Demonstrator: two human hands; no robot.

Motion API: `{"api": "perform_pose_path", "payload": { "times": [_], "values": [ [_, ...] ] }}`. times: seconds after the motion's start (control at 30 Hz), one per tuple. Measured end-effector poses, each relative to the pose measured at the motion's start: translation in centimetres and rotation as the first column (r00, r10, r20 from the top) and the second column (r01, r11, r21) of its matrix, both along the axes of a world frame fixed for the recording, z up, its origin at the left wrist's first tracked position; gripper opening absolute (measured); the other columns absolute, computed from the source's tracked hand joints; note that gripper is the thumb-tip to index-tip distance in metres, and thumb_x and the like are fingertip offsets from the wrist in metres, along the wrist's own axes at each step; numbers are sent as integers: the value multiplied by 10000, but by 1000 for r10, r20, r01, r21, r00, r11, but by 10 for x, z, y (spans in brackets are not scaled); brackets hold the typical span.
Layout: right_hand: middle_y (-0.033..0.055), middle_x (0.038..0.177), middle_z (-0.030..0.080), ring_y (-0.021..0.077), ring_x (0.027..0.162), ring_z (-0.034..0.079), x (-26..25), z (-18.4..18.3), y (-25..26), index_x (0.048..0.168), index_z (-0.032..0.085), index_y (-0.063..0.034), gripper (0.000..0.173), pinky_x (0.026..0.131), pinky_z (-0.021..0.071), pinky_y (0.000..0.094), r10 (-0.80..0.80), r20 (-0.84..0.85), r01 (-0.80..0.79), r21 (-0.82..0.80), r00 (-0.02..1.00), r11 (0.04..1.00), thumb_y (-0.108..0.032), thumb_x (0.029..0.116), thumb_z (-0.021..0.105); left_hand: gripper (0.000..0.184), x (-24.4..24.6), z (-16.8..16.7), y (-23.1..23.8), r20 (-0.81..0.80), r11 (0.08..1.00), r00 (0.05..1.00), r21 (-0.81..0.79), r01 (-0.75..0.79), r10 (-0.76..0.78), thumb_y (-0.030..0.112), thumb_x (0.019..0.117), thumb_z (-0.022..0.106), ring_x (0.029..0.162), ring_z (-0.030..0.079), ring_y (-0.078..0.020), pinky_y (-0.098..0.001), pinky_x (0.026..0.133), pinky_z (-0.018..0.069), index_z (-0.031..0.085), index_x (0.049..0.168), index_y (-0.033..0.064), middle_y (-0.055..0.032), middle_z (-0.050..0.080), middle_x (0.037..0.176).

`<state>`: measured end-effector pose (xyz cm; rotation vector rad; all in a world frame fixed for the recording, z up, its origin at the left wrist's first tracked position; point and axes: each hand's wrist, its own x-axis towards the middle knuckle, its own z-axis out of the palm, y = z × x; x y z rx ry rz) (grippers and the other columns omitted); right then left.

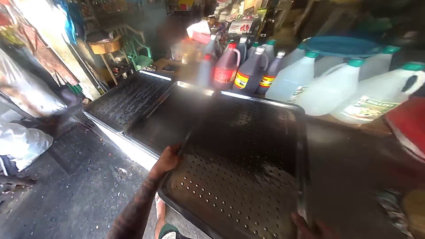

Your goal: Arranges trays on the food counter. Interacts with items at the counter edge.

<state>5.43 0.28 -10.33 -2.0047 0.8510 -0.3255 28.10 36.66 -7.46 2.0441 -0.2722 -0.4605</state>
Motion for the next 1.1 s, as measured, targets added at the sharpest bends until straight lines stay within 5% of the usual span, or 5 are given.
{"api": "perform_pose_path", "payload": {
  "times": [0.2,0.4,0.77,0.93,1.1],
  "values": [
    [256,865,653,345,798,625,139,-7,145,1057,649,130,318,763,509,570,-18,-83,17,-16,996,1000,-169,964,706,409,134,-18,134,63,959,997,276,-64,48,150,966,667,1142,648,-363,-544,1035,476,612,1333,-22,-245,668,1220],
    [195,764,621,308,718,601,227,-22,236,938,649,87,270,699,492,530,-63,-145,72,53,987,996,-173,978,711,437,226,-32,215,17,947,998,312,-69,67,145,990,639,1202,632,-348,-518,1072,461,581,1399,2,-238,650,1290],
    [270,1002,697,445,1000,668,289,-26,265,1123,682,40,385,895,497,623,-115,-412,117,-21,904,993,-331,1033,637,435,300,-55,225,8,954,998,293,-65,65,134,995,636,1127,667,-328,-507,1025,499,572,1407,9,-227,669,1245],
    [244,1150,700,423,1155,652,306,-20,263,1223,657,-14,473,973,495,591,-51,-629,30,-44,775,999,-441,1062,530,461,300,-48,214,30,921,998,383,-69,63,129,1011,615,1205,626,-381,-551,1064,456,531,1443,-8,-252,641,1298],
    [252,1286,636,419,1183,633,312,-16,262,1198,673,16,449,992,495,581,-114,-602,58,-112,790,992,-389,1071,527,421,290,-51,204,112,904,991,412,-115,75,152,1003,633,1200,623,-406,-574,1055,449,587,1378,-35,-265,651,1273]
  ]
}}
